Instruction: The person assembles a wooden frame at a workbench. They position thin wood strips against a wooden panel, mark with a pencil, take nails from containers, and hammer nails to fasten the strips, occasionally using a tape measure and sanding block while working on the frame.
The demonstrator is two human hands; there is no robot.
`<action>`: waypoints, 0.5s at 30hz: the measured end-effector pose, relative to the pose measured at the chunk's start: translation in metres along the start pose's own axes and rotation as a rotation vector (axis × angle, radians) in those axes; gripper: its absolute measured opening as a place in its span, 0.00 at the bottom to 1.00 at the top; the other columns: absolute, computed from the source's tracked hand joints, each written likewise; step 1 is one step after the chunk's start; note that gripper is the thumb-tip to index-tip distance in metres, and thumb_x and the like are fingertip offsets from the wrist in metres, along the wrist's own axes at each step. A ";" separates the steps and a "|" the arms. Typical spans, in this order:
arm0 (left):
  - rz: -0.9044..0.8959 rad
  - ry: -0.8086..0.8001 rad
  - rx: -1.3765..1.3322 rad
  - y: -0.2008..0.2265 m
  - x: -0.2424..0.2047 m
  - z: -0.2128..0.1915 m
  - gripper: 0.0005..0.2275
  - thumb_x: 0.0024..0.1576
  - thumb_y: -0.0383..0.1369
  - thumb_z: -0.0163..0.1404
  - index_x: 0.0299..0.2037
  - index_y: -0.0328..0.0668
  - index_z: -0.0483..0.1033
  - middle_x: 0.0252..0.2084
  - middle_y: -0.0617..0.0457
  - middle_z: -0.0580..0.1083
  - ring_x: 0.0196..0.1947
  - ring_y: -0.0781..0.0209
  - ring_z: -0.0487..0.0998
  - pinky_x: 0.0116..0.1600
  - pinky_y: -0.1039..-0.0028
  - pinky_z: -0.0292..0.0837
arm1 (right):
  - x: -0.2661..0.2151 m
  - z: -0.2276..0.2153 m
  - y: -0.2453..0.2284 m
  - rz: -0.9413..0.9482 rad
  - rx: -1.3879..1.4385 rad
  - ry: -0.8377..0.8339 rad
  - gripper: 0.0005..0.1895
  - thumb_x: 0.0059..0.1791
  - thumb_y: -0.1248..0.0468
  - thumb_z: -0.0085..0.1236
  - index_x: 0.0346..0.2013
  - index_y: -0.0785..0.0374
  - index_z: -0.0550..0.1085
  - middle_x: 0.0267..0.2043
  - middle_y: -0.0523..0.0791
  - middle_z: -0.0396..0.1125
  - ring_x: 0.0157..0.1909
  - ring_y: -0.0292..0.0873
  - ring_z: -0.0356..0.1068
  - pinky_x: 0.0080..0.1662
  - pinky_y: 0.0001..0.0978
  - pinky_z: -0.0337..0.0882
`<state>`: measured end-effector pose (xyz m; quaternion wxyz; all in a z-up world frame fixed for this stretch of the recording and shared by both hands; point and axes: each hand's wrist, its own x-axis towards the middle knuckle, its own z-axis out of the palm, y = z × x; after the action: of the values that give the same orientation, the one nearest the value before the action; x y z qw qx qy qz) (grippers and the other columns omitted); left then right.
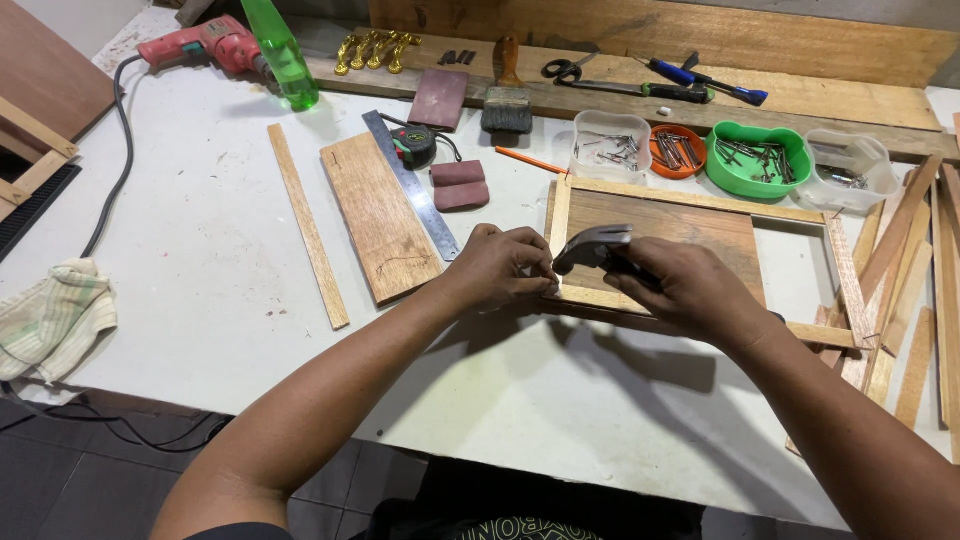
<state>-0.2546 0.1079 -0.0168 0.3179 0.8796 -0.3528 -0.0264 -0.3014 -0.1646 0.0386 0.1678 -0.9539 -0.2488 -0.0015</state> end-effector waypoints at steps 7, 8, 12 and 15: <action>0.053 0.054 0.038 -0.024 0.004 0.016 0.07 0.53 0.45 0.60 0.35 0.59 0.84 0.45 0.69 0.77 0.45 0.72 0.75 0.56 0.67 0.55 | -0.001 0.011 0.010 -0.069 0.090 0.095 0.14 0.50 0.52 0.59 0.40 0.58 0.76 0.31 0.48 0.75 0.30 0.48 0.77 0.35 0.43 0.77; 0.043 0.047 0.030 -0.025 0.005 0.016 0.07 0.53 0.45 0.60 0.35 0.58 0.84 0.45 0.68 0.78 0.45 0.72 0.75 0.56 0.67 0.54 | -0.001 0.011 0.009 -0.094 0.030 0.072 0.14 0.49 0.53 0.60 0.42 0.58 0.76 0.31 0.49 0.75 0.29 0.50 0.77 0.34 0.44 0.76; -0.018 -0.005 0.006 0.002 0.000 0.000 0.08 0.53 0.47 0.60 0.33 0.59 0.85 0.43 0.68 0.78 0.46 0.73 0.75 0.55 0.66 0.52 | -0.002 0.009 0.013 -0.023 0.051 0.035 0.13 0.51 0.51 0.58 0.41 0.56 0.76 0.30 0.47 0.75 0.30 0.47 0.77 0.35 0.41 0.77; 0.016 0.016 0.008 -0.002 0.001 0.001 0.08 0.53 0.47 0.60 0.34 0.60 0.85 0.44 0.67 0.77 0.46 0.72 0.75 0.55 0.66 0.52 | -0.001 -0.001 0.004 0.125 0.130 0.051 0.16 0.50 0.51 0.56 0.46 0.56 0.76 0.28 0.50 0.74 0.27 0.50 0.75 0.35 0.46 0.75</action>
<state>-0.2531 0.1077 -0.0188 0.3177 0.8783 -0.3571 -0.0154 -0.3002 -0.1691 0.0380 0.2352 -0.9544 -0.1839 0.0007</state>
